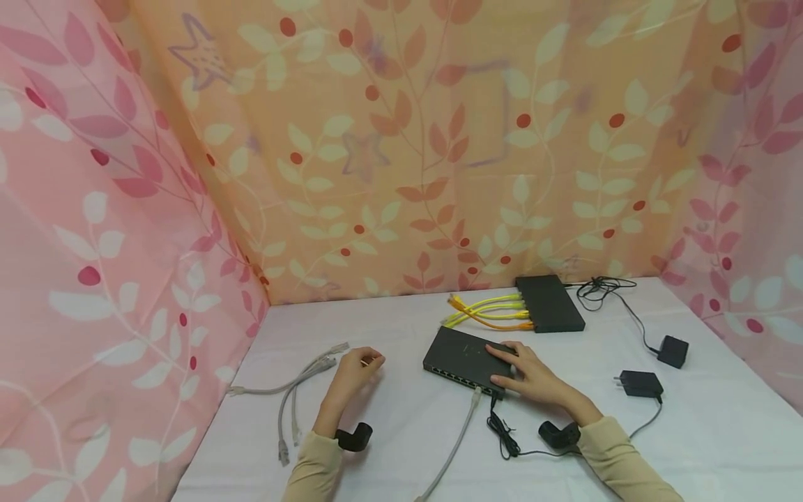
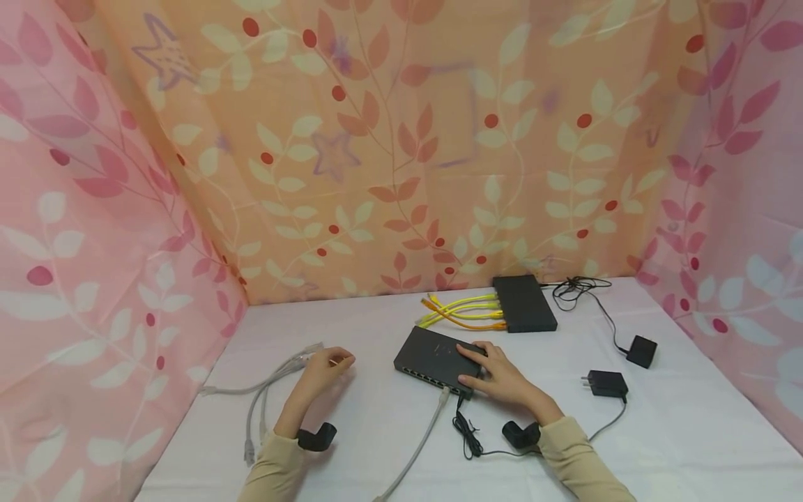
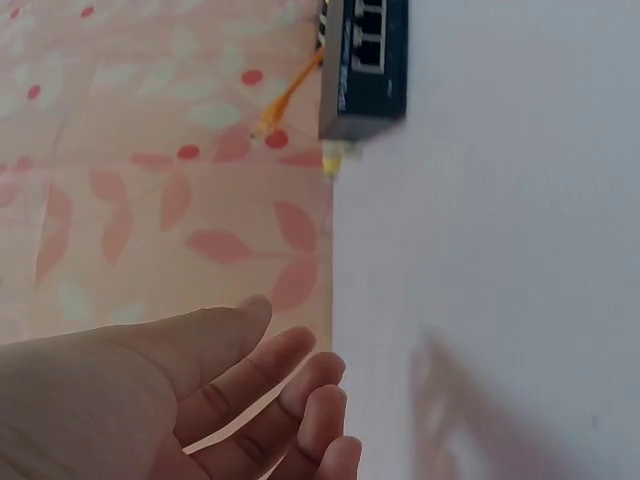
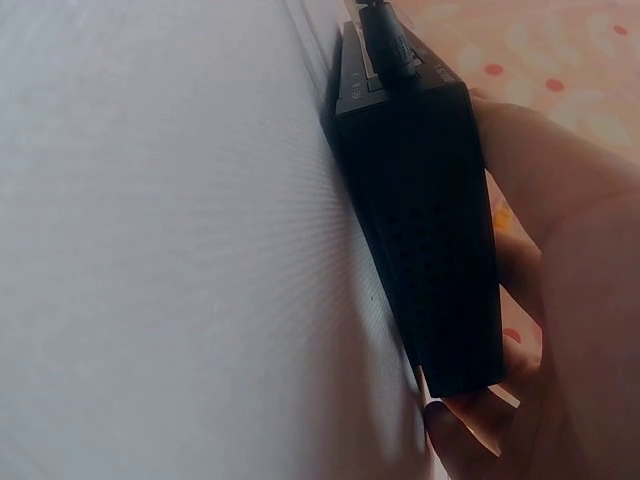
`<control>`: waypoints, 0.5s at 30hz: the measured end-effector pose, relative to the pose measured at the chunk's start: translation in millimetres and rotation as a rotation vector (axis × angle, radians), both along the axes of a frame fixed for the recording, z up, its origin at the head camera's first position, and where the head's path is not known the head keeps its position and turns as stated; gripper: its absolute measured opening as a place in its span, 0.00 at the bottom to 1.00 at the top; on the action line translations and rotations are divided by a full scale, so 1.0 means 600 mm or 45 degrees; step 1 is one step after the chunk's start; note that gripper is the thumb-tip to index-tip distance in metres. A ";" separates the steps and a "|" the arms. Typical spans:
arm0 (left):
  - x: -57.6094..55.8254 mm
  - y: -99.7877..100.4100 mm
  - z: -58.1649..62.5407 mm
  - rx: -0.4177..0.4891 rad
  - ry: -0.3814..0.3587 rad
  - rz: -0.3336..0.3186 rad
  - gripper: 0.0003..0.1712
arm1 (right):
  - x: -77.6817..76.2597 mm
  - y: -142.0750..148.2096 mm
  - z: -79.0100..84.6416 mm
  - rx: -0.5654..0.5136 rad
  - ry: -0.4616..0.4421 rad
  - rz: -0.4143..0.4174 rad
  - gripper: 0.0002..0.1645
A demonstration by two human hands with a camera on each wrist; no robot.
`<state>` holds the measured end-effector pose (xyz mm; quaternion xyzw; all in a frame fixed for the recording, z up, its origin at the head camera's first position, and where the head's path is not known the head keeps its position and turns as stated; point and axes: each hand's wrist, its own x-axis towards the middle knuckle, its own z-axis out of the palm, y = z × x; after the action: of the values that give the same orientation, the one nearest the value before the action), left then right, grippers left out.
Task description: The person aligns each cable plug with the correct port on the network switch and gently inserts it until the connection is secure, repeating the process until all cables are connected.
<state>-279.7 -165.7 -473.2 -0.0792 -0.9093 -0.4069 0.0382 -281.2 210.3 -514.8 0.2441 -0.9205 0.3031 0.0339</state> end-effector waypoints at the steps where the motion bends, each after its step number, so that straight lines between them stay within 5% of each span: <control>1: 0.000 -0.007 -0.001 -0.005 0.008 0.023 0.08 | 0.000 0.000 0.000 0.000 -0.003 -0.002 0.39; 9: 0.007 -0.061 -0.003 -0.041 0.031 0.162 0.09 | 0.000 0.001 -0.003 -0.001 -0.014 -0.016 0.39; 15: 0.010 -0.113 -0.006 -0.096 0.169 0.297 0.07 | -0.002 0.001 -0.003 -0.009 -0.033 -0.012 0.39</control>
<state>-273.8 -233.3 -476.9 -0.0011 -0.9224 -0.3589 0.1424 -282.5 210.7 -516.6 0.2359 -0.9210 0.3091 0.0243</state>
